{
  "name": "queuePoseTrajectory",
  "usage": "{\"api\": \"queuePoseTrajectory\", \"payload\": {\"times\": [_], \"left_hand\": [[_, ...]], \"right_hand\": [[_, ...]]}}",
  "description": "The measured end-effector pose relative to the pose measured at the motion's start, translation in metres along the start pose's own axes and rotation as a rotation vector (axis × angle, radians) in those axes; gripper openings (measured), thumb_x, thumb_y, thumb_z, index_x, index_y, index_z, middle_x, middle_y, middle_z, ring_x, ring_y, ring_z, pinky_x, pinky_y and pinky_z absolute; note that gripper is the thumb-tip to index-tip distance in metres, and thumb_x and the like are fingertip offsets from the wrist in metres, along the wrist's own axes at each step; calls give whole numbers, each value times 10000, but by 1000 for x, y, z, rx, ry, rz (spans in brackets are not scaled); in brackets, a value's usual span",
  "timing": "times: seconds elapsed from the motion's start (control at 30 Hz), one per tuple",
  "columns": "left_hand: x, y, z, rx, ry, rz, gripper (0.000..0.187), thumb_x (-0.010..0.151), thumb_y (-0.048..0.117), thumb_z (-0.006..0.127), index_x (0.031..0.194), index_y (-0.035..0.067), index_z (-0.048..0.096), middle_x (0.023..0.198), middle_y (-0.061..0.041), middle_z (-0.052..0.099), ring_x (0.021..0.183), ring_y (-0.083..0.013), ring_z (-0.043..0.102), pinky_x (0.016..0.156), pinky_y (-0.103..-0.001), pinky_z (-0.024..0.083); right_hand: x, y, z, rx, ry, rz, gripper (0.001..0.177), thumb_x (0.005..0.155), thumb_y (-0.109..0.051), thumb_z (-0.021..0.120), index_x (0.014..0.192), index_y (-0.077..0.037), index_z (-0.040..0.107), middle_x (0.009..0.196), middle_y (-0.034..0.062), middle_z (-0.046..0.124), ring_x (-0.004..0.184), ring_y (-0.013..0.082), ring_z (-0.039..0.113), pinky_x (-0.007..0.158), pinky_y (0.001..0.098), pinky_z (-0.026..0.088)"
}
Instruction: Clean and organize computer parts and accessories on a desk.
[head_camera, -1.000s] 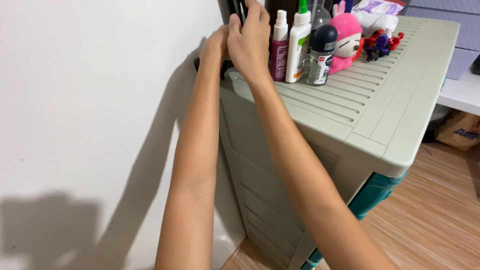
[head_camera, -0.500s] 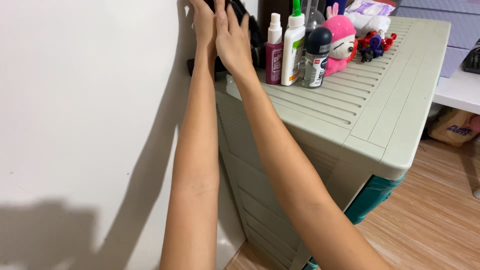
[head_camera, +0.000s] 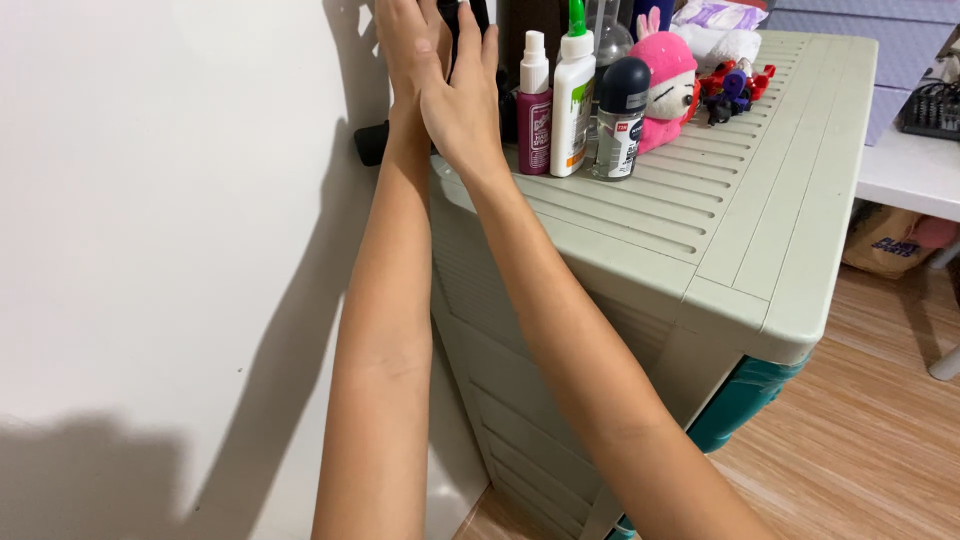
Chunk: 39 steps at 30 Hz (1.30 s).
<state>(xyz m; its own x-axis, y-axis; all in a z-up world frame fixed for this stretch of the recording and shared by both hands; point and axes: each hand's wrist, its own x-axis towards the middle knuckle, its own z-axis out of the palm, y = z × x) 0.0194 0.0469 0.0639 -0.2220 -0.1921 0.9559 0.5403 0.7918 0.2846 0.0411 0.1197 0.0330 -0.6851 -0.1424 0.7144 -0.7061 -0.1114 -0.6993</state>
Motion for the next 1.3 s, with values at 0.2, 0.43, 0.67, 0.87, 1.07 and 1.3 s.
{"api": "queuePoseTrajectory", "payload": {"times": [0.2, 0.43, 0.67, 0.87, 1.07, 1.3], "left_hand": [[5, 8, 3, 48, 19, -23, 343, 1043, 206, 592, 1250, -5, 418, 1235, -182, 557, 1144, -355, 577, 938, -457, 508], [24, -15, 35, 85, 44, -36, 221, 991, 108, 602, 1124, -29, 491, 1105, -178, 619, 1023, -348, 625, 832, -436, 535], [40, -61, 69, 139, 73, -47, 99, 939, 9, 615, 999, -52, 565, 975, -171, 681, 902, -339, 673, 725, -415, 562], [35, -101, 89, 15, -6, -126, 157, 910, -102, 587, 917, -14, 717, 913, -134, 778, 871, -282, 773, 800, -401, 612], [24, -124, 63, 187, -305, -358, 317, 855, -13, 655, 1160, 51, 711, 961, -138, 748, 892, -286, 771, 813, -392, 620], [5, 16, -57, 500, -558, -252, 297, 903, 238, 793, 1168, 120, 725, 1122, -157, 737, 1042, -354, 692, 921, -497, 536]], "right_hand": [[-6, -5, -5, -33, 6, -9, 728, 1066, -415, 540, 1607, 0, 284, 1665, 348, 217, 1598, 474, 127, 1257, 508, 291], [-34, -41, -27, -59, 43, -125, 719, 1097, -436, 492, 1629, -6, 272, 1707, 354, 123, 1618, 486, 126, 1276, 509, 292], [-19, -22, -22, 6, 105, -16, 779, 1093, -473, 473, 1638, 24, 224, 1701, 350, 121, 1617, 458, 130, 1285, 502, 217], [-22, -33, -30, 225, 69, 22, 841, 1087, -539, 413, 1642, 39, 159, 1721, 265, 206, 1612, 367, 218, 1293, 426, 228], [-19, -19, -23, 346, 43, 103, 845, 1076, -585, 359, 1657, 2, 180, 1715, 223, 243, 1585, 338, 269, 1272, 399, 250], [-23, -19, -26, 402, 43, 90, 787, 1100, -551, 376, 1650, -3, 246, 1680, 212, 374, 1565, 287, 366, 1271, 368, 289]]}}
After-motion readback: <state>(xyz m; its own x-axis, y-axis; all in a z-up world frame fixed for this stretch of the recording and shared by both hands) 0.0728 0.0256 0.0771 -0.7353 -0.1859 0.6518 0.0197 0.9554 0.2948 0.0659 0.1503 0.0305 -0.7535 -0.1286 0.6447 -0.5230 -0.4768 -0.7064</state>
